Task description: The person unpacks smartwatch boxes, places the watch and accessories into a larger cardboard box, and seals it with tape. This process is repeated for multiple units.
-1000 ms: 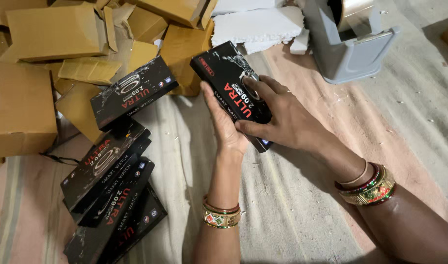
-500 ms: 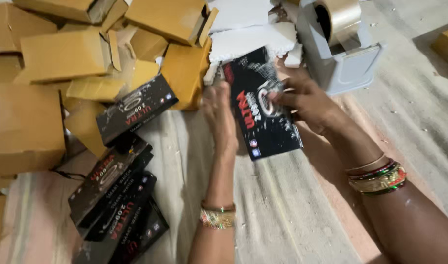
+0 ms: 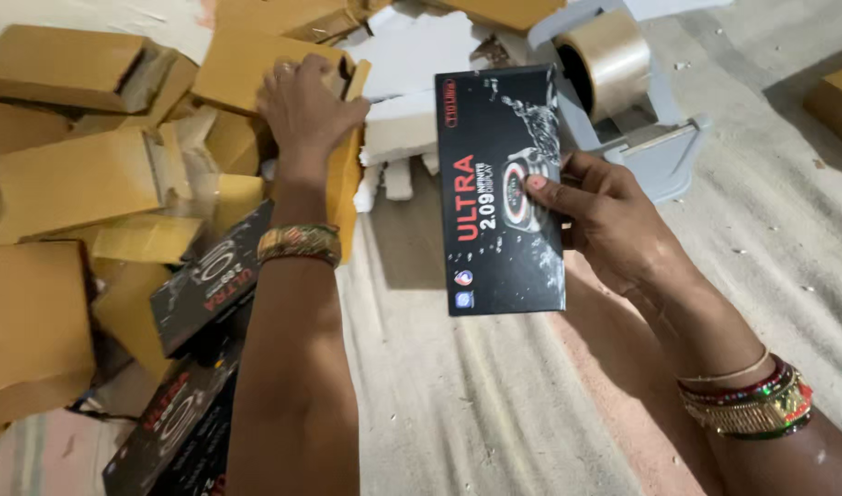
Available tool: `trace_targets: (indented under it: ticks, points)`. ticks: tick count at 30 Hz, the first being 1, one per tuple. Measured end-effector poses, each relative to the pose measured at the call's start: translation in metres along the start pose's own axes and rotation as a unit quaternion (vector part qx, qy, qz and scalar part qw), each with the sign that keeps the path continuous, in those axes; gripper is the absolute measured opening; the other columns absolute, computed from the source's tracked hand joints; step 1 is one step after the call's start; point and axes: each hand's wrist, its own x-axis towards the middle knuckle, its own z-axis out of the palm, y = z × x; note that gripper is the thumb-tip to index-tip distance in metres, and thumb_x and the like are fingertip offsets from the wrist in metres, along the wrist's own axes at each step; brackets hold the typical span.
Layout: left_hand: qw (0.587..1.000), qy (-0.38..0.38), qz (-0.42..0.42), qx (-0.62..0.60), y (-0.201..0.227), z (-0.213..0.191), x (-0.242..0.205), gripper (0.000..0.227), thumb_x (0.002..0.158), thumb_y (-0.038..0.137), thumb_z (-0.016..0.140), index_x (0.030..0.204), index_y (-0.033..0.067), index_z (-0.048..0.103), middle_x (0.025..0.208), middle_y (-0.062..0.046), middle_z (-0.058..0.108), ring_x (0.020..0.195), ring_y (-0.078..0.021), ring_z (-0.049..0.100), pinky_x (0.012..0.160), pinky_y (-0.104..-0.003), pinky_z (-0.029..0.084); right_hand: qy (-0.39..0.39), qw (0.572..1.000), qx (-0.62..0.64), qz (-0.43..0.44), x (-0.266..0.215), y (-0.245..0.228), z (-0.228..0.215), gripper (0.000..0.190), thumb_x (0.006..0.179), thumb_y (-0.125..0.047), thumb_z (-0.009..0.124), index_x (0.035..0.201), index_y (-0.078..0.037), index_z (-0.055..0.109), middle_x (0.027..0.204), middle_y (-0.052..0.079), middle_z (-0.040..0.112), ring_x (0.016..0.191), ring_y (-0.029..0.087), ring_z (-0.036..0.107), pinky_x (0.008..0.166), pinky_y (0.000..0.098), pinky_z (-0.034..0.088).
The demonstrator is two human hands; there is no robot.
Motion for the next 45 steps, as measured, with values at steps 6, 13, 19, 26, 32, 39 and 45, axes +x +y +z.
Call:
trace_targets:
  ticks: [6,13,19,26,32,39,45]
  points:
    - [0.967,-0.01,-0.032,0.251,0.03,0.041,0.016,0.016,0.084,0.021,0.079,0.099,0.0203,0.076,0.098,-0.01,0.075,0.103,-0.0301,0.066,0.078,-0.043,0.049,-0.014,0.999,0.003,-0.038,-0.009,-0.012,0.004,0.026,0.099,-0.015,0.062,0.117,0.003,0.065,0.096,0.011,0.074,0.078,0.016,0.069,0.069,0.0329,0.058]
    - [0.986,-0.051,0.05,0.148,0.084,-0.015,-0.061,0.013,0.086,0.026,0.076,0.09,0.0133,0.075,0.085,-0.012,0.073,0.086,-0.0306,0.069,0.069,-0.043,0.052,0.025,0.964,0.206,-0.168,-0.012,-0.018,-0.014,0.023,0.102,-0.007,0.054,0.123,0.001,0.059,0.111,0.013,0.072,0.099,0.019,0.072,0.094,0.0352,0.063]
    - [0.979,-0.195,0.063,0.021,0.157,-0.076,-0.18,0.028,0.086,0.035,0.076,0.082,0.0075,0.075,0.076,-0.015,0.072,0.074,-0.0329,0.071,0.064,-0.044,0.054,0.035,0.946,0.24,-0.215,-0.011,-0.014,-0.028,0.017,0.109,-0.009,0.057,0.118,0.004,0.062,0.109,0.013,0.072,0.096,0.018,0.071,0.093,0.0331,0.061]
    - [0.923,-0.165,0.036,-0.346,0.143,-0.104,-0.209,0.033,0.083,0.039,0.067,0.094,0.0104,0.077,0.083,-0.01,0.079,0.074,-0.0281,0.081,0.068,-0.041,0.06,0.068,0.942,0.243,-0.222,0.009,-0.003,-0.04,0.012,0.109,-0.009,0.059,0.107,0.003,0.064,0.098,0.01,0.071,0.081,0.013,0.068,0.08,0.0283,0.06]
    - [0.984,0.029,0.166,-0.065,0.103,-0.078,-0.2,0.089,0.055,0.055,0.088,0.125,0.0042,0.067,0.127,-0.02,0.066,0.123,-0.0388,0.053,0.094,-0.051,0.042,0.023,0.922,0.283,-0.262,0.006,0.004,-0.035,0.012,0.111,-0.005,0.058,0.12,0.002,0.056,0.108,0.009,0.068,0.093,0.013,0.067,0.088,0.0297,0.059]
    - [0.969,-0.223,-0.076,-0.08,0.076,-0.064,-0.226,0.098,0.057,0.061,0.081,0.138,0.012,0.057,0.122,-0.012,0.071,0.112,-0.0275,0.07,0.093,-0.043,0.056,0.006,0.922,0.269,-0.279,0.003,0.009,-0.009,0.017,0.109,-0.008,0.058,0.122,-0.003,0.048,0.11,0.013,0.067,0.099,0.019,0.07,0.092,0.0386,0.064]
    - [0.978,-0.206,-0.041,-0.018,0.067,-0.068,-0.229,0.089,0.059,0.065,0.085,0.131,0.0176,0.063,0.131,-0.011,0.067,0.125,-0.0288,0.062,0.105,-0.043,0.05,0.005,0.921,0.267,-0.284,0.014,0.023,0.005,0.021,0.11,-0.008,0.058,0.126,-0.003,0.045,0.112,0.01,0.065,0.103,0.017,0.068,0.093,0.0382,0.064]
